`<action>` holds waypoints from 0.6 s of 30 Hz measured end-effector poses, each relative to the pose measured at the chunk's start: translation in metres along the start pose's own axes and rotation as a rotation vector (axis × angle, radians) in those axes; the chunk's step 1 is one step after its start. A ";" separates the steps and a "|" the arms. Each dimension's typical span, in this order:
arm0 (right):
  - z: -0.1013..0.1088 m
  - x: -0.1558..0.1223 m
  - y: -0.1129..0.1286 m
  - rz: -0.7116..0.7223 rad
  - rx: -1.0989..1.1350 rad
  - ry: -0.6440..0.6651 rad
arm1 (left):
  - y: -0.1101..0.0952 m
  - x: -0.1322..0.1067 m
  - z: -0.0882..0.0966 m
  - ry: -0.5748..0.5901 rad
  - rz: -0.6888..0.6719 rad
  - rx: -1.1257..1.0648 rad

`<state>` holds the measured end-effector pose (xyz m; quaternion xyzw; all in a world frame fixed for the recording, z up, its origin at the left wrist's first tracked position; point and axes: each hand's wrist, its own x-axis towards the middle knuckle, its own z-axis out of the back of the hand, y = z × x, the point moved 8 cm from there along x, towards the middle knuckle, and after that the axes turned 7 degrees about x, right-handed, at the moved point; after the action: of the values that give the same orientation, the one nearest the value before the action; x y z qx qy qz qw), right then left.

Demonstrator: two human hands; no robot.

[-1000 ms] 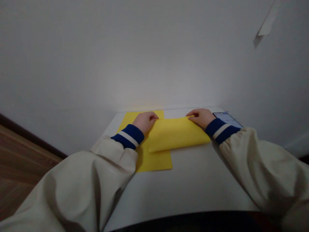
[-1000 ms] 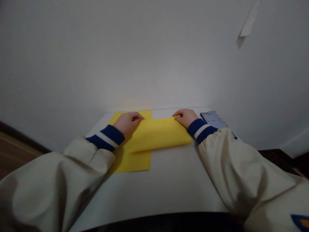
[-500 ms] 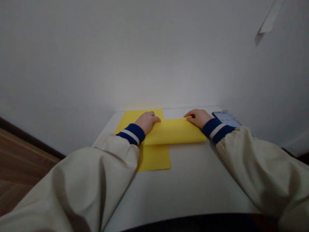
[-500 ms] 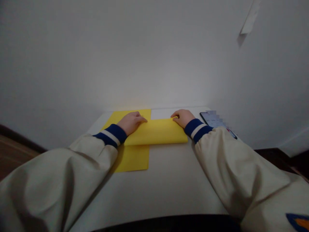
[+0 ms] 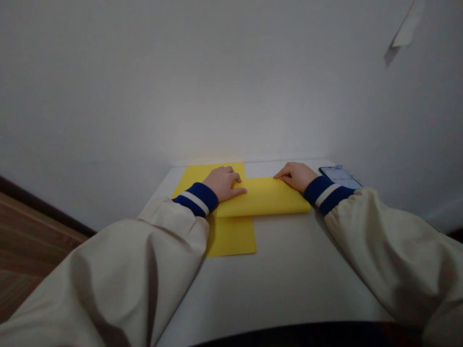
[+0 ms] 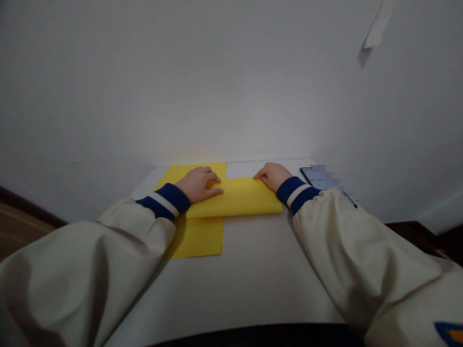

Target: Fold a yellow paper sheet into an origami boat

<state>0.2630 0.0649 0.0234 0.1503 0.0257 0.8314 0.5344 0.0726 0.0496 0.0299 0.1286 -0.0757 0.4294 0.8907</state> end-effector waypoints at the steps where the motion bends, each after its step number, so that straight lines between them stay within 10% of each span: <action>1: 0.000 0.000 0.001 -0.007 -0.006 0.005 | -0.001 0.000 0.001 0.016 0.007 0.010; 18: -0.010 -0.003 0.028 0.256 0.062 0.147 | -0.024 -0.006 0.002 0.010 -0.169 0.154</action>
<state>0.2367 0.0510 0.0187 0.1077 0.0711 0.9004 0.4155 0.0879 0.0302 0.0263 0.2006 -0.0270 0.3581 0.9115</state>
